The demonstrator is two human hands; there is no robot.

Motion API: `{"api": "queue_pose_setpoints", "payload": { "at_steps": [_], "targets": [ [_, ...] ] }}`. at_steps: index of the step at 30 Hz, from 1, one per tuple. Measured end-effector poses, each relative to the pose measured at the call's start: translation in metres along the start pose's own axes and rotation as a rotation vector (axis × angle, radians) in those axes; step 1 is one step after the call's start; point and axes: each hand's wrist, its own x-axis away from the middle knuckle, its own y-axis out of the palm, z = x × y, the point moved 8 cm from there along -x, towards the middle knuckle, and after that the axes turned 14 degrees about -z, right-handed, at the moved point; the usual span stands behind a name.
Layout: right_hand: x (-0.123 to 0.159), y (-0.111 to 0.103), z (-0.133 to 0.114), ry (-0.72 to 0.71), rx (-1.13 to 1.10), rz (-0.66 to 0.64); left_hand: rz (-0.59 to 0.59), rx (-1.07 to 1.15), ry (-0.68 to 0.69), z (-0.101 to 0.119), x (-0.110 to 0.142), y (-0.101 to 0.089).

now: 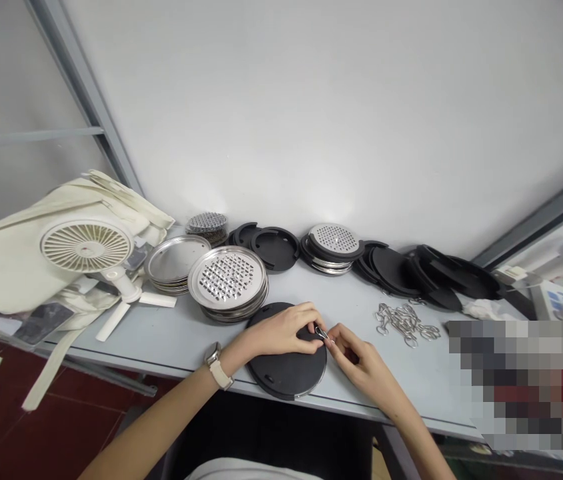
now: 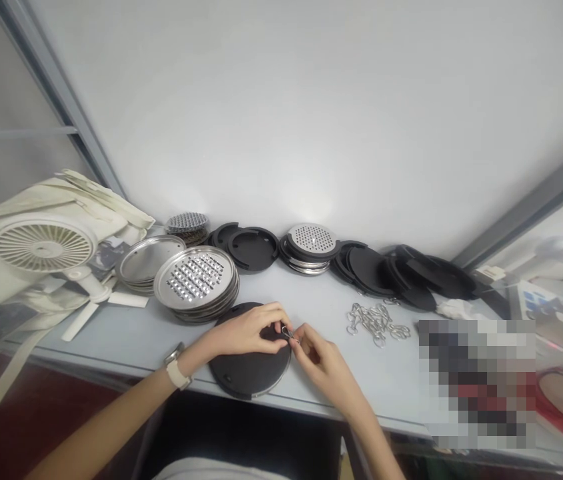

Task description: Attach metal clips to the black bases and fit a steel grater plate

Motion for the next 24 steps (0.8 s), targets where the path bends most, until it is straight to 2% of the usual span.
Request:
{"api": "queue_pose_setpoints", "payload": {
  "at_steps": [11, 16, 24],
  "targets": [
    [0.0003, 0.0008, 0.0013, 0.004, -0.026, 0.006, 0.004, -0.009, 0.007, 0.0039, -0.0003, -0.0014],
    [0.0006, -0.0047, -0.001, -0.014, 0.023, 0.066, 0.003, -0.003, 0.018, 0.005, -0.0003, -0.0018],
    [0.0012, -0.0041, 0.0066, 0.003, 0.031, 0.074, 0.009, -0.005, 0.013, 0.0054, 0.0002, -0.002]
  ]
}}
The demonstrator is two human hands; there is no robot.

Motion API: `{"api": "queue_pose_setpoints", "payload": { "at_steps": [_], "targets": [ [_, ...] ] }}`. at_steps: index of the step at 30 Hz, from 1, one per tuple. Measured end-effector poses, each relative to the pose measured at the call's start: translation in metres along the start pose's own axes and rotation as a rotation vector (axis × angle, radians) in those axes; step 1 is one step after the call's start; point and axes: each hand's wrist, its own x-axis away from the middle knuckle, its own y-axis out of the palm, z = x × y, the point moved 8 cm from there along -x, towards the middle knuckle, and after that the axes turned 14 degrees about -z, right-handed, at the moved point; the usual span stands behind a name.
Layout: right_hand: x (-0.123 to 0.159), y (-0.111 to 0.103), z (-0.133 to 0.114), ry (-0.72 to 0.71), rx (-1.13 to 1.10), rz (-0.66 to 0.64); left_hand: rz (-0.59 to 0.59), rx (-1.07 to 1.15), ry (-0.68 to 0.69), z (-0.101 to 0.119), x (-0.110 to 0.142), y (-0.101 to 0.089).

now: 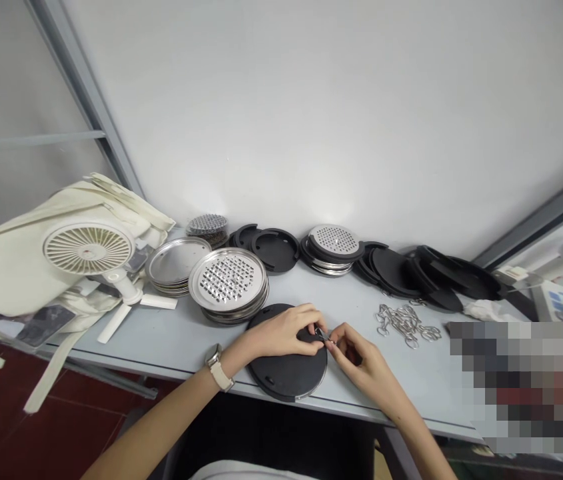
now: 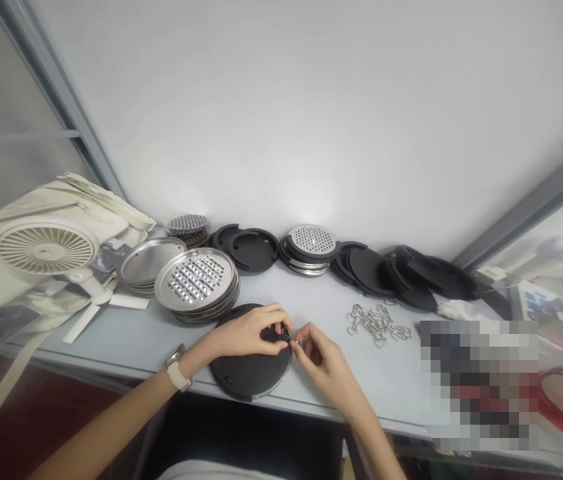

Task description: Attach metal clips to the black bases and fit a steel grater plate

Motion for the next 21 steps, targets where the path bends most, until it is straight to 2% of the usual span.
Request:
{"api": "queue_pose_setpoints", "payload": {
  "at_steps": [21],
  "targets": [
    [-0.0009, 0.0045, -0.0005, -0.016, -0.082, -0.064, -0.012, -0.018, -0.007, 0.0011, 0.0001, -0.0002]
  ]
}}
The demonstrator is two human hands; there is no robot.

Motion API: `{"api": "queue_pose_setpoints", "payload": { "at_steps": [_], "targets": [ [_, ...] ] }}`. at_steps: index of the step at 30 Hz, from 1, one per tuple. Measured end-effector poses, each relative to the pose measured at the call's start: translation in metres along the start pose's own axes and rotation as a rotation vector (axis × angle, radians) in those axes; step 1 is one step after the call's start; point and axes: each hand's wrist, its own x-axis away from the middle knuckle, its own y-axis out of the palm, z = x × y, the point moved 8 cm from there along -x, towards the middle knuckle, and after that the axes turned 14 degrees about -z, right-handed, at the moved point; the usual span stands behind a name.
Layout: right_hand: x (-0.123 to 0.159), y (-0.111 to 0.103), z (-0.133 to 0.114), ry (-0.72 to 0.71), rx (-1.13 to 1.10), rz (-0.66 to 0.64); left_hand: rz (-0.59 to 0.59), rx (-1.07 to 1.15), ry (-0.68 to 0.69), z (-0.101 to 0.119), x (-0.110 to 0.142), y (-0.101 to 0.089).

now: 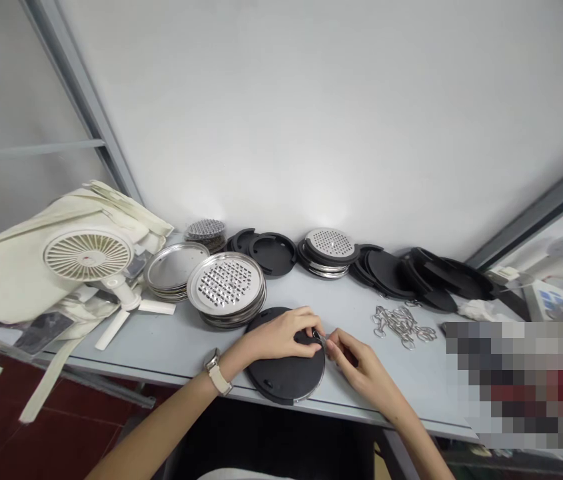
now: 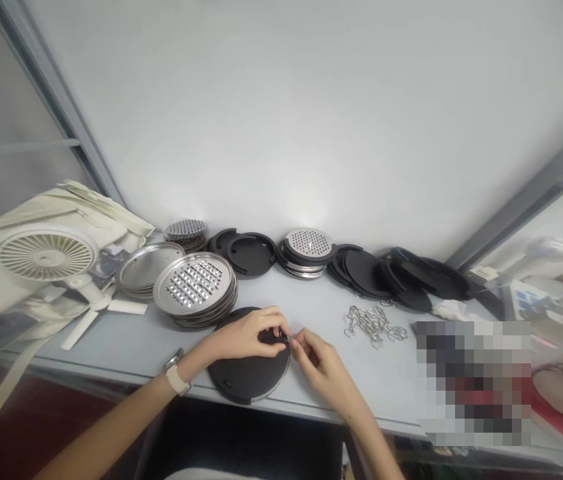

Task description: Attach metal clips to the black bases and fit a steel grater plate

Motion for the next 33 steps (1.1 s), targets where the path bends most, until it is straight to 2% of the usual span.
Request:
{"api": "queue_pose_setpoints", "payload": {
  "at_steps": [20, 33],
  "targets": [
    [-0.0012, 0.0031, -0.0015, -0.021, 0.03, -0.026, -0.024, 0.003, 0.015, -0.0041, -0.0001, 0.0028],
    [-0.0012, 0.003, -0.0019, -0.007, 0.038, -0.035, 0.002, 0.006, 0.029, -0.0026, -0.0005, 0.0009]
  ]
}}
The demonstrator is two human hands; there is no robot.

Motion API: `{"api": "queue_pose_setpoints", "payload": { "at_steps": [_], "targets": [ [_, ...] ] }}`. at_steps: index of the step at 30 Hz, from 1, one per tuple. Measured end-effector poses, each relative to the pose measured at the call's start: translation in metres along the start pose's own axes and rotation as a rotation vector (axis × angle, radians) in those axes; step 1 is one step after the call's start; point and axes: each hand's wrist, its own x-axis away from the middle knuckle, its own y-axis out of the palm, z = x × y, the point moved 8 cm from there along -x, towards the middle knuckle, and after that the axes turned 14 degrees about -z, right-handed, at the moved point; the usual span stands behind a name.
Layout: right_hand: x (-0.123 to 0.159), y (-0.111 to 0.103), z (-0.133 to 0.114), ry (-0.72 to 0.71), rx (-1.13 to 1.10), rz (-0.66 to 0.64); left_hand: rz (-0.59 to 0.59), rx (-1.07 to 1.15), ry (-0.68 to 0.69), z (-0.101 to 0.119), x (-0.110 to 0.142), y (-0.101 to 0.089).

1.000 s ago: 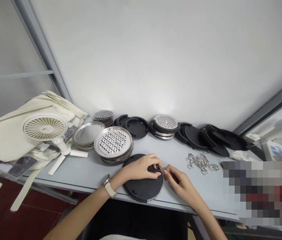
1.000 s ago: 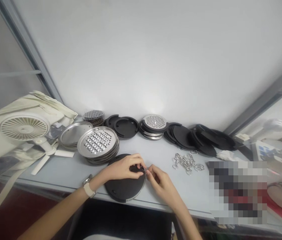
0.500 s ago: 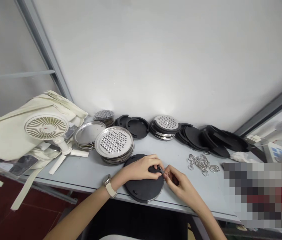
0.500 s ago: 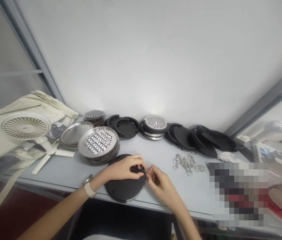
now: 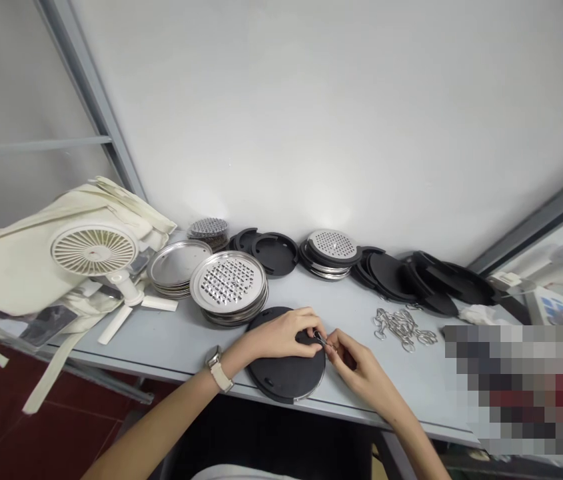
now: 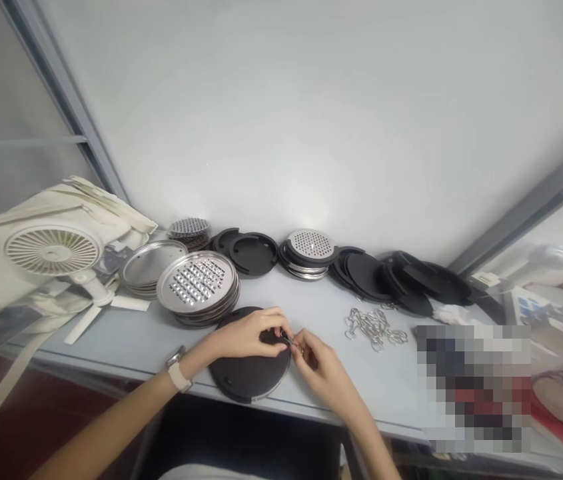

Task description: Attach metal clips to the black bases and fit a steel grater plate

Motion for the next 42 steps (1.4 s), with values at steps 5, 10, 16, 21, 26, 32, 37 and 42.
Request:
{"api": "queue_pose_setpoints", "payload": {
  "at_steps": [5, 10, 16, 21, 26, 32, 37, 42],
  "targets": [
    [0.001, 0.0, -0.001, 0.0, 0.004, -0.002, 0.007, -0.002, -0.023, -0.002, 0.001, 0.0],
    [0.001, -0.001, -0.003, -0.01, 0.008, 0.005, 0.019, -0.023, -0.04, -0.003, 0.0, 0.0],
    [0.002, -0.002, -0.007, -0.013, 0.003, 0.009, 0.009, -0.019, -0.02, -0.002, 0.0, 0.001],
    [0.002, -0.002, -0.01, -0.01, 0.018, -0.003, 0.022, 0.001, -0.014, 0.0, 0.0, -0.001],
    [0.002, -0.002, -0.01, 0.0, 0.028, -0.006, 0.036, 0.012, -0.029, 0.0, 0.001, -0.002],
    [0.001, -0.001, -0.004, -0.002, 0.053, -0.006, 0.027, 0.003, -0.007, 0.003, 0.001, -0.002],
    [0.0, -0.002, -0.003, -0.01, 0.043, 0.009, 0.031, 0.0, -0.022, 0.002, 0.0, -0.003],
    [0.0, -0.002, -0.004, 0.007, 0.051, 0.023, 0.024, 0.007, -0.017, 0.0, 0.0, -0.002]
  ]
}}
